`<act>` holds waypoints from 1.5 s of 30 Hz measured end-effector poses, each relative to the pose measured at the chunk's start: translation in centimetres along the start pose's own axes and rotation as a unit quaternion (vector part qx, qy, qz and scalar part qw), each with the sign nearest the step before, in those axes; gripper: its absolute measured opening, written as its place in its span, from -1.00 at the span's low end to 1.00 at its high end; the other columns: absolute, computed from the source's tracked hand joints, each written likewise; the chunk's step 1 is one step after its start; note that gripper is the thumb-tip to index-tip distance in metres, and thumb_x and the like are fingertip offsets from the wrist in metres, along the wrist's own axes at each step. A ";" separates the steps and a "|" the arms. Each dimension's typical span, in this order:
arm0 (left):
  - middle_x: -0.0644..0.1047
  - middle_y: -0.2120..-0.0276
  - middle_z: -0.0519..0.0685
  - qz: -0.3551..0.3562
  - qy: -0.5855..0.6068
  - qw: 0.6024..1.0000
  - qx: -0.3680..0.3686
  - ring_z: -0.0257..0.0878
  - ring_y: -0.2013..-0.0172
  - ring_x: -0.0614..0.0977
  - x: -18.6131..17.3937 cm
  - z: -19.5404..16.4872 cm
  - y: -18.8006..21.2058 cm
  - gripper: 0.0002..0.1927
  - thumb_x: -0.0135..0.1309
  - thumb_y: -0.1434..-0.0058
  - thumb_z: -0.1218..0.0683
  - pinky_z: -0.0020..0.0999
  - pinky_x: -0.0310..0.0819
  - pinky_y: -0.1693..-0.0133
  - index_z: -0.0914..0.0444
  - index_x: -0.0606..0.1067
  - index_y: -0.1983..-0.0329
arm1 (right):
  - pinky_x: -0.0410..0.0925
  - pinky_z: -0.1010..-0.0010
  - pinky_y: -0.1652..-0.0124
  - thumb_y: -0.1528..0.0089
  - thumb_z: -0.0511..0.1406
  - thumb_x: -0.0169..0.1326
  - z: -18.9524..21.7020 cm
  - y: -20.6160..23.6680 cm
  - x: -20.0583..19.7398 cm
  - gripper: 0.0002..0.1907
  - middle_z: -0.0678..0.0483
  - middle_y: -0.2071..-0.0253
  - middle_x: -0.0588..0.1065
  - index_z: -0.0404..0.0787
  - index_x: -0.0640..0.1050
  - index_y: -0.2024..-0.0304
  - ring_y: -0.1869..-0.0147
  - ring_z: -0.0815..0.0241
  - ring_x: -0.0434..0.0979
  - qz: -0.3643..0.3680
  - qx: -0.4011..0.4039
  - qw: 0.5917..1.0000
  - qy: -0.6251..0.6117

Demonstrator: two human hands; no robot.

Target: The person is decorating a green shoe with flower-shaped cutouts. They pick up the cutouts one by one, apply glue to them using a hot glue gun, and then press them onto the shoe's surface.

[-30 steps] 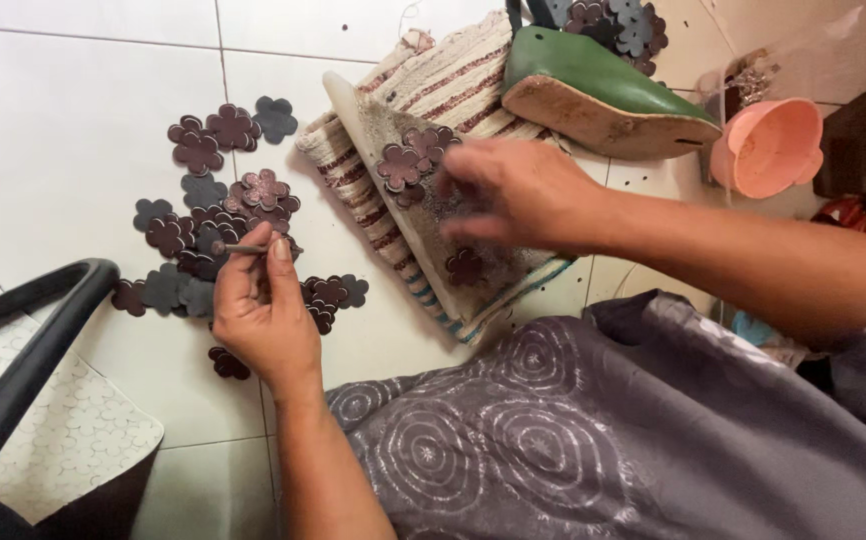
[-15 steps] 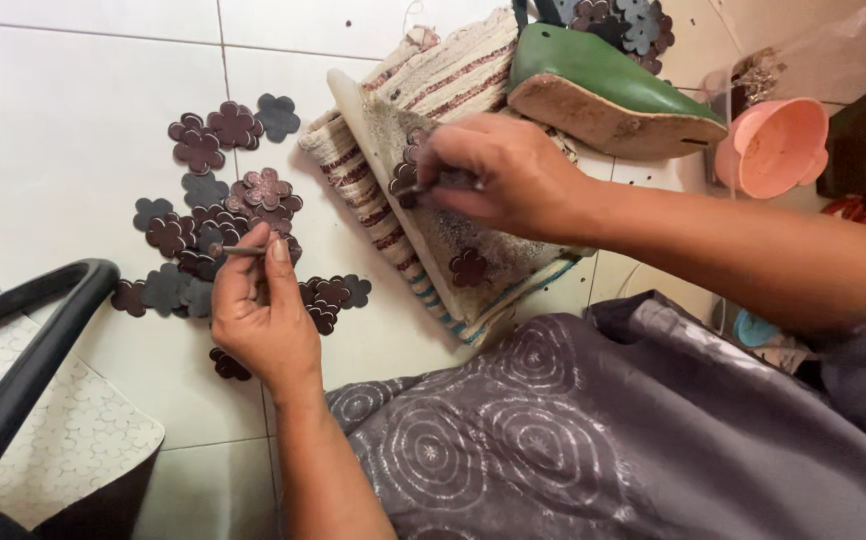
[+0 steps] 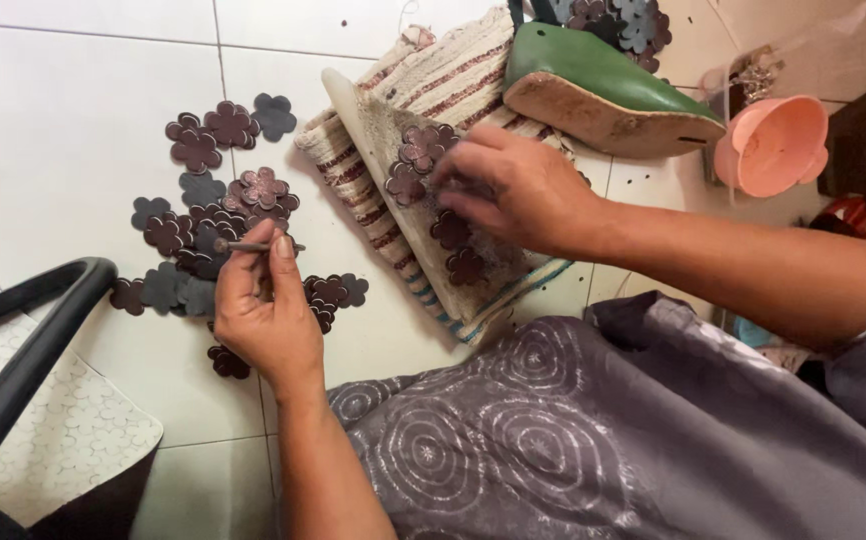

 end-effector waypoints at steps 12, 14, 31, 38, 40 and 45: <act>0.64 0.03 0.04 -0.009 0.033 0.999 -0.029 -0.34 0.11 0.65 -0.5 1.1 -0.2 -0.83 0.13 -0.46 0.25 -0.46 0.60 0.03 0.45 0.54 -0.06 | 0.32 0.12 -0.13 -0.23 -0.19 0.33 0.9 -2.2 -0.9 -0.49 -0.01 -0.10 0.46 -0.15 0.52 -0.19 -0.16 -0.05 0.41 -0.028 -0.128 0.975 0.181; 0.63 0.01 0.04 -0.006 0.039 0.999 -0.025 -0.34 0.10 0.65 -0.5 1.0 -0.2 -0.83 0.12 -0.47 0.25 -0.46 0.61 0.01 0.45 0.54 -0.06 | 0.31 0.07 -0.10 -0.22 -0.13 0.35 0.3 -1.7 -0.9 -0.49 -0.03 -0.06 0.45 -0.18 0.53 -0.12 -0.15 -0.06 0.41 -0.008 -0.090 0.976 0.199; 0.64 0.03 0.03 -0.007 0.038 0.999 -0.033 -0.35 0.11 0.66 -0.5 1.1 -0.2 -0.83 0.14 -0.47 0.25 -0.47 0.60 0.01 0.45 0.54 -0.05 | 0.27 0.12 -0.35 -0.16 -0.29 0.38 1.1 -4.1 -1.5 -0.82 0.12 -0.30 0.45 -0.12 0.59 0.31 -0.41 -0.01 0.33 0.022 -0.060 0.998 -0.018; 0.64 0.02 0.04 0.002 0.013 1.000 -0.027 -0.34 0.11 0.67 -0.1 0.7 -0.2 -0.84 0.14 -0.47 0.25 -0.46 0.62 0.03 0.45 0.55 -0.04 | 0.25 0.14 -0.27 -0.09 -0.32 0.35 1.8 -3.4 -0.9 -0.88 0.02 -0.28 0.43 -0.13 0.62 0.41 -0.31 -0.08 0.33 0.052 -0.106 0.993 0.019; 0.64 0.04 0.04 0.004 0.008 1.000 -0.028 -0.34 0.12 0.66 -0.1 0.7 -0.1 -0.84 0.14 -0.47 0.25 -0.46 0.62 0.04 0.45 0.56 -0.04 | 0.26 0.13 -0.27 -0.11 -0.29 0.35 1.3 -3.3 -0.3 -0.87 0.02 -0.26 0.44 -0.14 0.63 0.36 -0.31 -0.08 0.34 0.028 -0.094 0.994 0.048; 0.64 0.03 0.04 0.003 0.027 0.999 -0.025 -0.34 0.10 0.66 -0.1 0.9 -0.1 -0.83 0.14 -0.48 0.26 -0.45 0.61 0.01 0.44 0.55 -0.07 | 0.27 0.11 -0.23 -0.15 -0.30 0.35 1.2 -3.0 0.3 -0.82 0.00 -0.22 0.45 -0.15 0.63 0.23 -0.27 -0.09 0.37 0.004 -0.103 0.991 0.087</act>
Point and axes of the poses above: each hand's wrist, its own y-axis away from the middle knuckle, its own x-axis out of the palm, z = x × y, the point moved 10 cm from there along -y, towards the middle knuckle
